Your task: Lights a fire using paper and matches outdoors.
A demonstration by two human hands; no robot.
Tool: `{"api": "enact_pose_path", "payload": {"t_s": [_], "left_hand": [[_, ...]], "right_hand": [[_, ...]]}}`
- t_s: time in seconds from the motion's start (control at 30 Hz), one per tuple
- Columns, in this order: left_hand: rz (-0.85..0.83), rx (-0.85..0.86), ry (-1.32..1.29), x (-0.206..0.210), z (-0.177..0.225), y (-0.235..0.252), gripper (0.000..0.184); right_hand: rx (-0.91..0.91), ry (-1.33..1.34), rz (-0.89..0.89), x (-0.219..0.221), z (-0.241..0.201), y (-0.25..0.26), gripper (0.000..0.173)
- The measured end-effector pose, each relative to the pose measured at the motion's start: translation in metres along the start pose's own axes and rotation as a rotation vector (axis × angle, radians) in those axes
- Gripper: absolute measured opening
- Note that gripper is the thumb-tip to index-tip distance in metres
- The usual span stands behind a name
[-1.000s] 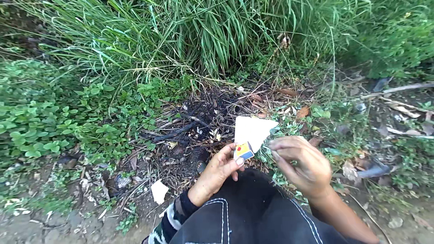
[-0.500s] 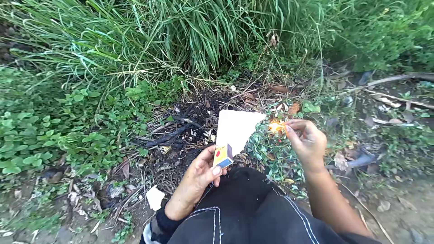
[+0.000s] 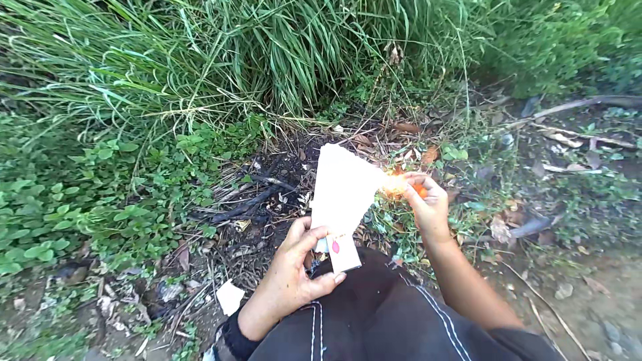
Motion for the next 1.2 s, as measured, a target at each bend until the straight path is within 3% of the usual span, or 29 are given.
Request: {"api": "enact_pose_path", "payload": {"t_s": [0.17, 0.37, 0.77, 1.2], "left_hand": [[0.01, 0.044, 0.195, 0.002, 0.003, 0.001, 0.06], [-0.006, 0.03, 0.211, 0.007, -0.001, -0.001, 0.061], [0.003, 0.043, 0.236, 0.007, -0.002, -0.001, 0.061], [-0.017, 0.052, 0.338, 0.009, 0.001, 0.001, 0.058]], "right_hand": [[-0.032, -0.163, -0.062, 0.005, -0.006, -0.003, 0.007], [-0.089, -0.291, -0.102, 0.008, -0.007, -0.007, 0.011], [0.051, 0.072, 0.059, 0.001, 0.029, -0.017, 0.009], [0.089, 0.094, 0.075, 0.004, 0.032, -0.021, 0.01]]}}
Point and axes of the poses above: each hand's wrist, its own y-axis towards the middle knuckle, its own x-axis out of the palm, z = x × y, the point moved 8 cm from there along y, towards the middle knuckle, and after that the axes turned 13 degrees about y, right-handed, at the moved point
